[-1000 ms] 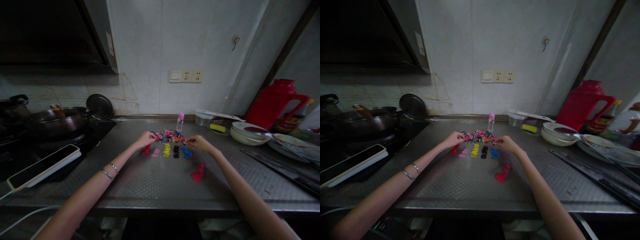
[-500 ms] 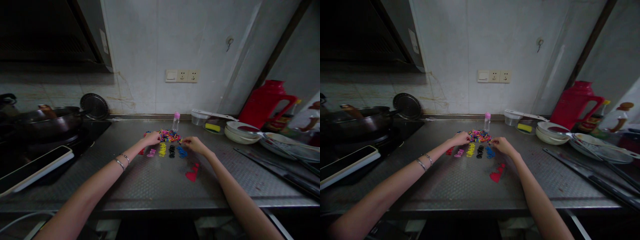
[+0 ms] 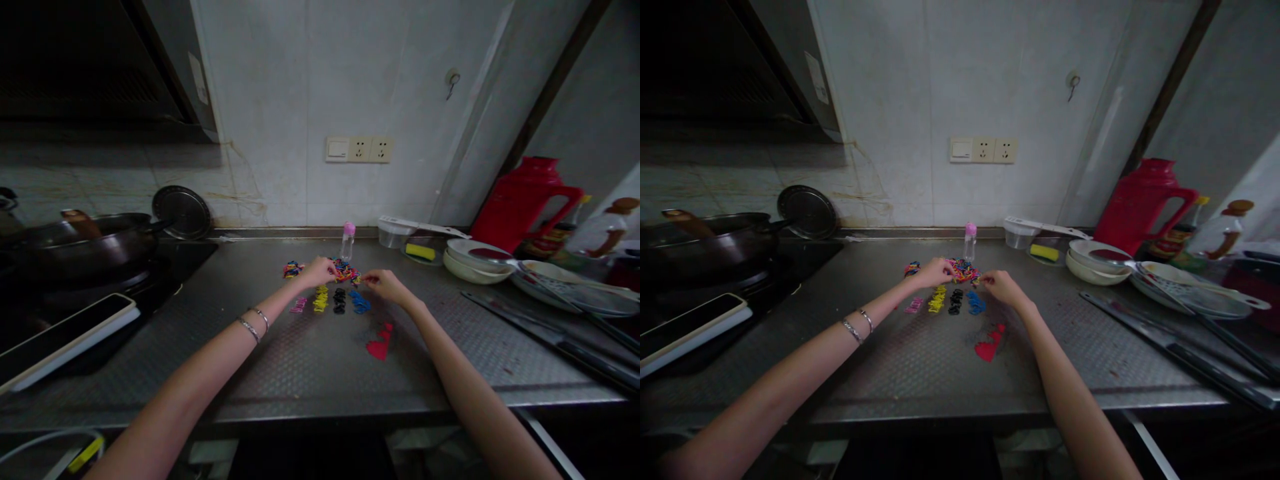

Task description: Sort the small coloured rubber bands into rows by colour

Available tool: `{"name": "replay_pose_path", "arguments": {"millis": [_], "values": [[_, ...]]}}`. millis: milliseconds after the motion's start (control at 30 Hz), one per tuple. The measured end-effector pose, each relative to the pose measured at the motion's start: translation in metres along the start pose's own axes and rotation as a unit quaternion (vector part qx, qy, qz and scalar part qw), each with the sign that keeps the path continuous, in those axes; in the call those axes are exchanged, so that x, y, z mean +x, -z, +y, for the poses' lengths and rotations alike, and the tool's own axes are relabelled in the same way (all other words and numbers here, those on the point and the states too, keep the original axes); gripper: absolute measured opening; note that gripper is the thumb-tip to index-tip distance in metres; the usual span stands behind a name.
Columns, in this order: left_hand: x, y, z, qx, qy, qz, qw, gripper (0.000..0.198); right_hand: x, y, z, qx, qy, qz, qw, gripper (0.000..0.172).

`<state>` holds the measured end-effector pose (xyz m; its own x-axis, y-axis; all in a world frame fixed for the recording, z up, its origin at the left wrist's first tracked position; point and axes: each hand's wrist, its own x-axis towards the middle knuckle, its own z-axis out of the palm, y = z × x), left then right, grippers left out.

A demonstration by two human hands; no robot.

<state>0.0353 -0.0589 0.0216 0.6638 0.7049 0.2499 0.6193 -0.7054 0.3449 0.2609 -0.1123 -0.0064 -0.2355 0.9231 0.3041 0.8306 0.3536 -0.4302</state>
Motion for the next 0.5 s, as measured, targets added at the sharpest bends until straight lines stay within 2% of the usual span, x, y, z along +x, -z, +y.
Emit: {"name": "replay_pose_path", "arguments": {"millis": [100, 233, 367, 500], "values": [[0.005, -0.008, 0.024, -0.025, -0.034, -0.022, 0.999, 0.024, 0.0, -0.002, 0.001, -0.003, -0.001, -0.005, 1.0, 0.026], [0.008, -0.019, 0.045, -0.021, -0.022, -0.049, 0.998, 0.024, -0.001, -0.004, 0.001, -0.011, -0.004, 0.0, 1.0, 0.027], [0.01, -0.027, 0.046, -0.028, -0.021, -0.074, 0.997, 0.022, -0.003, -0.004, -0.002, -0.023, -0.014, 0.006, 1.0, 0.025], [0.007, -0.026, 0.034, -0.069, -0.022, -0.054, 0.996, 0.02, -0.005, -0.005, -0.01, -0.058, -0.05, 0.011, 0.997, 0.026]]}}
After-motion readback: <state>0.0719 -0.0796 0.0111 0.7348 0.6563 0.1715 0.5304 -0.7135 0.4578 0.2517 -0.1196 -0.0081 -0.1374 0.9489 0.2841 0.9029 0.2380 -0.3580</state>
